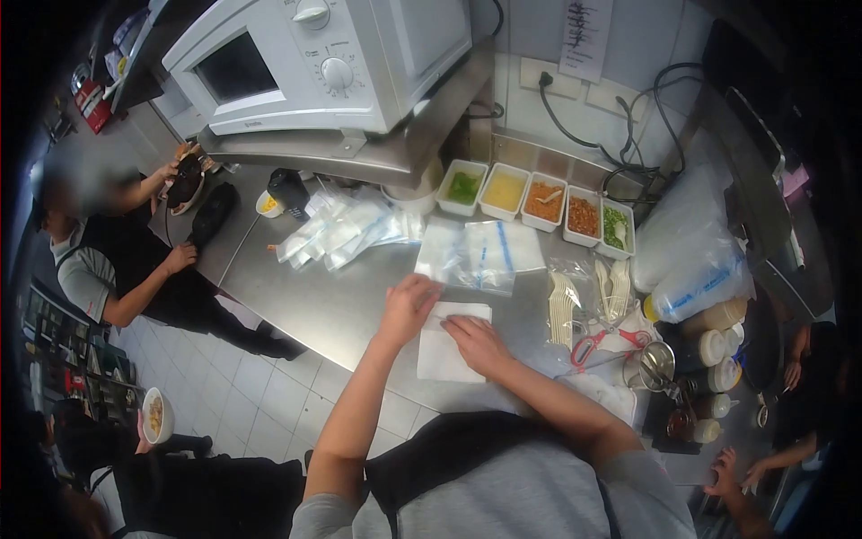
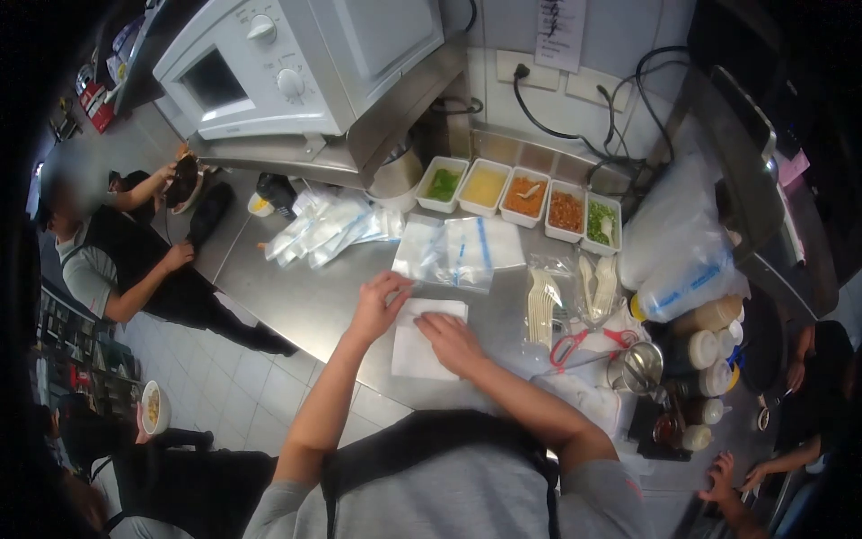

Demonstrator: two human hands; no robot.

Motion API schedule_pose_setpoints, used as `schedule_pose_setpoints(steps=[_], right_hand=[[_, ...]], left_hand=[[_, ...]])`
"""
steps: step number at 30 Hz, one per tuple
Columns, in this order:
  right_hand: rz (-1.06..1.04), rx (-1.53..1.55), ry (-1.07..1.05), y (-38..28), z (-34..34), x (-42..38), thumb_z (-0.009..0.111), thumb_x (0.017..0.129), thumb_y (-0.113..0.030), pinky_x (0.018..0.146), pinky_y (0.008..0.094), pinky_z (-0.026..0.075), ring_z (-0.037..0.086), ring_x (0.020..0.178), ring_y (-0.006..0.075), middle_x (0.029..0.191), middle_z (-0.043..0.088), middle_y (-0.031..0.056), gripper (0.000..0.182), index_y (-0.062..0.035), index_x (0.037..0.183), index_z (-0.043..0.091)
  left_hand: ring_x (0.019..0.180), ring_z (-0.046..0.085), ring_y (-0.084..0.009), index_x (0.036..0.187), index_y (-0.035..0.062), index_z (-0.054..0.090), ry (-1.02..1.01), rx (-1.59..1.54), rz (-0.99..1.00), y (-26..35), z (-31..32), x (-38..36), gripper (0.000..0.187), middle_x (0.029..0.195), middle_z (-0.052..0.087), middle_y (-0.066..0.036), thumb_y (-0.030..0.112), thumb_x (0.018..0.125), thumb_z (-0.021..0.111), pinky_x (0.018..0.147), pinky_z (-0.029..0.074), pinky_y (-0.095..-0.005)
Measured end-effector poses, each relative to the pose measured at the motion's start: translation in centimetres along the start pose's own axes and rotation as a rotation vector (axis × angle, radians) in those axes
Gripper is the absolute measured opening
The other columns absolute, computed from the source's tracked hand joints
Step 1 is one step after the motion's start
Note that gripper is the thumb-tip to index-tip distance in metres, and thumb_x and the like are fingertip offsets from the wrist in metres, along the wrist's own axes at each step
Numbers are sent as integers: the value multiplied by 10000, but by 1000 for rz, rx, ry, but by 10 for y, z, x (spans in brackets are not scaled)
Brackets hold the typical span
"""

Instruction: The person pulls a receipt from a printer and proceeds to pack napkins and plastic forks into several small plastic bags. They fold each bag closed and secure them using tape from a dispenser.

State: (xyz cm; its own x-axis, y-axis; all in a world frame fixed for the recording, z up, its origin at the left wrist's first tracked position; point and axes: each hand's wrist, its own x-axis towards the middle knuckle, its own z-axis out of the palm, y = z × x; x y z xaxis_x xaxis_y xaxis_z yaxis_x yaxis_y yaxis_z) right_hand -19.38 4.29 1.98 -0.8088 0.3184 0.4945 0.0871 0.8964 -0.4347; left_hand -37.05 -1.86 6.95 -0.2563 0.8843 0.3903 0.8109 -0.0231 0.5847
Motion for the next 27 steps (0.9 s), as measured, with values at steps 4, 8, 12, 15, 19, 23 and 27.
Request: schedule_pose_setpoints(steps=[4, 8, 12, 15, 19, 23, 27], right_hand=[[121, 38, -106, 12, 2, 7, 513, 759, 6, 881, 424, 437, 546, 1020, 315, 1076, 587, 131, 409, -48, 1163, 545], [336, 409, -124, 29, 3, 17, 532, 780, 15, 837, 353, 475, 592, 975, 256, 1046, 617, 138, 483, -42, 1257, 485], [797, 1465, -422, 26, -27, 22, 571, 830, -20, 862, 281, 470, 599, 979, 184, 1067, 616, 150, 464, 7, 1278, 455], [917, 1633, -516, 16, -27, 12, 568, 833, -12, 869, 287, 470, 605, 978, 197, 1077, 609, 150, 475, 26, 1287, 432], [970, 1545, -610, 10, -20, 1, 555, 860, -38, 881, 282, 462, 586, 1018, 198, 1125, 583, 142, 458, 13, 1296, 425], [467, 888, -128, 2, -27, 5, 607, 840, -118, 846, 301, 456, 565, 986, 204, 1095, 561, 100, 306, -61, 1139, 572], [-27, 322, -31, -18, -48, 14, 661, 769, -135, 841, 356, 436, 535, 974, 294, 1021, 539, 105, 168, -75, 926, 662]], left_hand=[[906, 568, -247, 991, 104, 631, 81, -32, -97, -14, -10, -41, 227, 1005, 575, -72, 46, 772, 611, 793, 381, -386], [1057, 513, -284, 1135, 115, 573, 89, 71, -132, 4, -19, -70, 448, 1205, 487, -112, 5, 709, 657, 917, 364, -425], [1164, 434, -305, 1227, 153, 516, 142, 47, -53, 23, -28, -73, 614, 1325, 399, -113, 11, 661, 705, 971, 330, -442], [1222, 374, -317, 1134, 114, 594, 37, -22, 59, 35, -40, -61, 546, 1361, 387, -98, 27, 617, 747, 997, 300, -465], [1014, 550, -248, 901, 50, 689, -265, -270, -18, 17, -33, -56, 252, 1050, 610, -109, 121, 671, 763, 860, 418, -374], [697, 612, -131, 860, 23, 697, -346, -438, -369, -4, -20, -60, 167, 719, 667, -67, 151, 760, 732, 668, 475, -256], [723, 591, -107, 880, 22, 698, -412, -436, -450, -7, -20, -58, 178, 771, 675, -53, 159, 771, 722, 682, 470, -261]])
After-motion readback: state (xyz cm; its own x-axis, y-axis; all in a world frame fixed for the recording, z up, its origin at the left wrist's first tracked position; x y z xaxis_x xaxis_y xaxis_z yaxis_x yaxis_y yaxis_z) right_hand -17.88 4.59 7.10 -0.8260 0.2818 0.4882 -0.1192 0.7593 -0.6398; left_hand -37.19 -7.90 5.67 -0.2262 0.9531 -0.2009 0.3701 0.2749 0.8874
